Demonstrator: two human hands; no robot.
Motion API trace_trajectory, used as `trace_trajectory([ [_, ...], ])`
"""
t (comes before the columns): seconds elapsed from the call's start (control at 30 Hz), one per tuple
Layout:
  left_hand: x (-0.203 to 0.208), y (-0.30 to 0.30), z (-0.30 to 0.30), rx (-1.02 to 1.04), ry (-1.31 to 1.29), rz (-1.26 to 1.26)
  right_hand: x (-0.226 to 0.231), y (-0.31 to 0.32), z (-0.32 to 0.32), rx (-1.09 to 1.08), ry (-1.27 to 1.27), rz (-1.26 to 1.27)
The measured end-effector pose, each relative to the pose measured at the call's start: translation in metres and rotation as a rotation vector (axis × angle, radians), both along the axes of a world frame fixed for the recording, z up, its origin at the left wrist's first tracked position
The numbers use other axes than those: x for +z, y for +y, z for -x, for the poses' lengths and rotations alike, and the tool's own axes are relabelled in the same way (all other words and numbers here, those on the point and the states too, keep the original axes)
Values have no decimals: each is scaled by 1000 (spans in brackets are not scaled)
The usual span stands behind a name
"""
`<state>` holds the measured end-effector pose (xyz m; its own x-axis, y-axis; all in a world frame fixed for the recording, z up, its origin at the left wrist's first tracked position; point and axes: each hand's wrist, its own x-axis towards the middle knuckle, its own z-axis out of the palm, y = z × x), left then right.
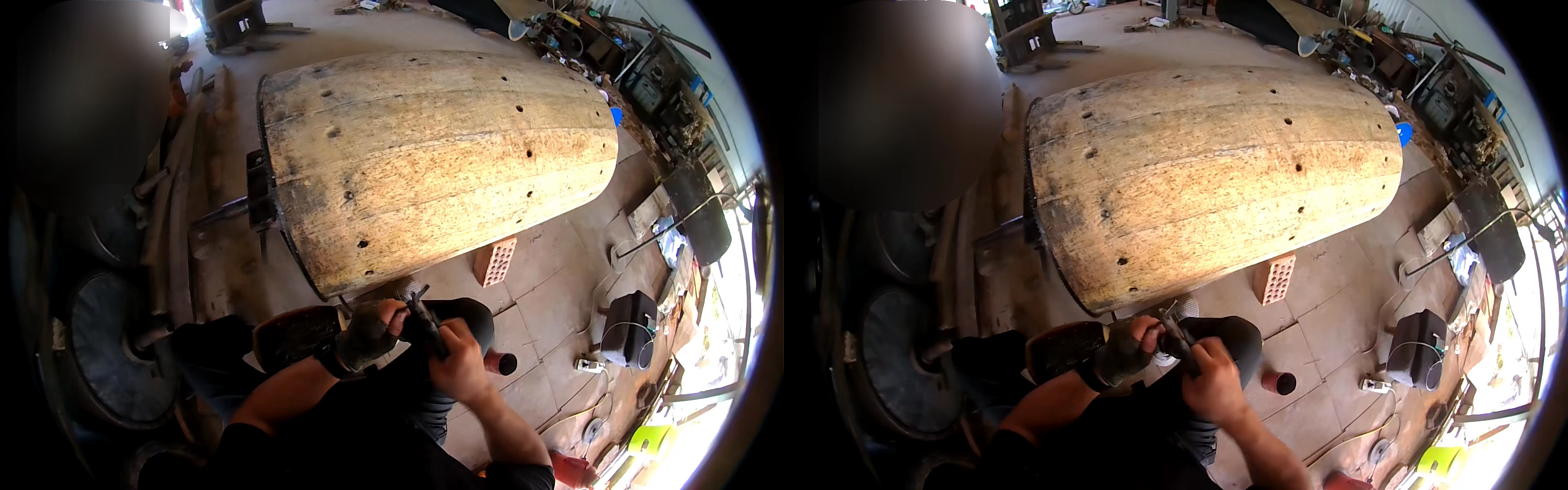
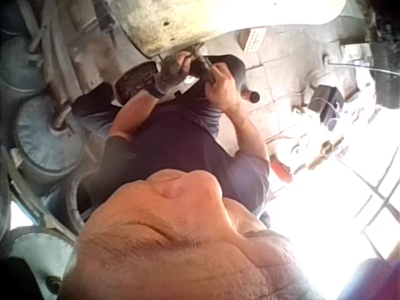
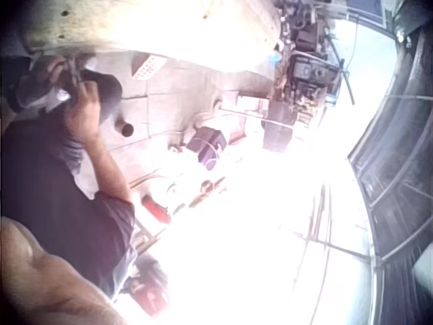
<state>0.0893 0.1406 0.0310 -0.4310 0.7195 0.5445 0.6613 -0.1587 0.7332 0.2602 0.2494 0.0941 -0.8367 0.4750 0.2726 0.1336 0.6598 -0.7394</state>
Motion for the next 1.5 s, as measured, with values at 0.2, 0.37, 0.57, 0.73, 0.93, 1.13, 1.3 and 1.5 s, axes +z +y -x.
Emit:
trace_trajectory([
  [0.2, -2, -2, -12, 63, -49, 161, -4, -6, -9, 152, -21, 728],
  [0.37, -1, -11, -7, 247, -205, 112, -7, -4, -35, -24, 304, 1197],
  [0.57, 13, -12, 6, 383, -426, -78, -179, 53, -145, -886, 249, 1178],
  [0.73, 11, -29, 19, 562, -361, -48, -305, 67, -208, -929, 592, 1849],
  [0.93, 15, -30, 28, 501, -355, -47, -332, 30, -217, -695, 77, 1503],
  [1.13, 29, -32, 6, 578, -237, 50, -408, -37, -185, -939, -1009, 212],
  [1.3, 37, -62, 15, 560, -97, 252, -397, -70, -163, -571, -679, 368],
  [1.5, 55, -83, 20, 491, 67, 190, -412, -48, -153, -371, -1002, 91],
])
